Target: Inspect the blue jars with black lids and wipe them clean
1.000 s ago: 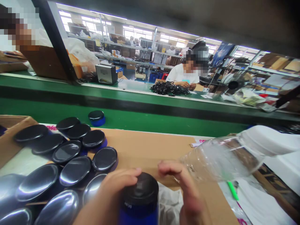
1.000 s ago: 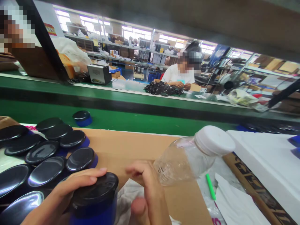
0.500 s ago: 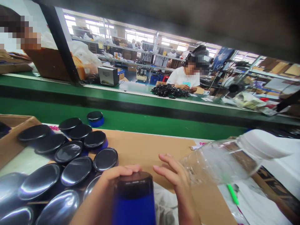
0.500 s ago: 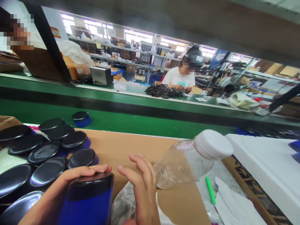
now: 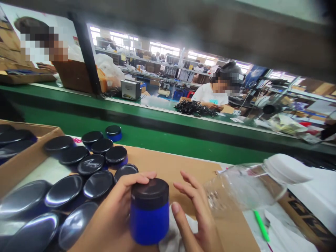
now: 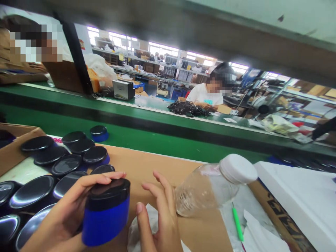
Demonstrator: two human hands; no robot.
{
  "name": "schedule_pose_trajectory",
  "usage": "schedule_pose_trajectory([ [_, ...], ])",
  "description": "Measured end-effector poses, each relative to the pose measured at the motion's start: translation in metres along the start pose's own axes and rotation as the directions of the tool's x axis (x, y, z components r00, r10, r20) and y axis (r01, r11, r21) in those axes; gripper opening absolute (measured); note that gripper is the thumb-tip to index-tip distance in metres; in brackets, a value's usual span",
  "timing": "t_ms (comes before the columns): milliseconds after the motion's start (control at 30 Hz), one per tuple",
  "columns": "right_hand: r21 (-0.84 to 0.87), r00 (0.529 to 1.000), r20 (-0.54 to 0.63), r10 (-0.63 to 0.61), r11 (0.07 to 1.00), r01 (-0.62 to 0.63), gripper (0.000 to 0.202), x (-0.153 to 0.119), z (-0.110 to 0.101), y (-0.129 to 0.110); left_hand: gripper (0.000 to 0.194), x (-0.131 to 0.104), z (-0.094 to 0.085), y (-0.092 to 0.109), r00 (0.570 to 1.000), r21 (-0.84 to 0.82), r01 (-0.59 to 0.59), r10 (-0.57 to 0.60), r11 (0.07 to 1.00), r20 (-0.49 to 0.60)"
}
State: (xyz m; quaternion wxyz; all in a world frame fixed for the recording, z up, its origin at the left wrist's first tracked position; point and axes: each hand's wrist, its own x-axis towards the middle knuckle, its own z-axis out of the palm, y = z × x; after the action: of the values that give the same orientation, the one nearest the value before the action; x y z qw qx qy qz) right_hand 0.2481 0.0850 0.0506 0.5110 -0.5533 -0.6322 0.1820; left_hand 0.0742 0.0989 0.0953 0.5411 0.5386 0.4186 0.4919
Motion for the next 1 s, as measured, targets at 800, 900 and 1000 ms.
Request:
schedule_pose_trajectory([
  [800, 0.624, 0.958, 0.257, 0.129, 0.734, -0.266, 0.061, -0.015, 0.012, -0.018, 0.05, 0.006, -0.009, -0.019, 0.918, 0.253, -0.387, 0.346, 0.887, 0.193],
  [900, 0.688, 0.94, 0.312, 0.141, 0.648, -0.326, 0.049, -0.014, 0.014, -0.021, 0.048, 0.002, -0.008, -0.024, 0.898, 0.315, -0.44, 0.403, 0.841, 0.177],
  [1000, 0.75, 0.915, 0.367, 0.165, 0.529, -0.397, 0.048, -0.015, 0.017, -0.022, 0.059, -0.002, -0.006, -0.03, 0.904, 0.353, -0.427, 0.392, 0.832, 0.17],
])
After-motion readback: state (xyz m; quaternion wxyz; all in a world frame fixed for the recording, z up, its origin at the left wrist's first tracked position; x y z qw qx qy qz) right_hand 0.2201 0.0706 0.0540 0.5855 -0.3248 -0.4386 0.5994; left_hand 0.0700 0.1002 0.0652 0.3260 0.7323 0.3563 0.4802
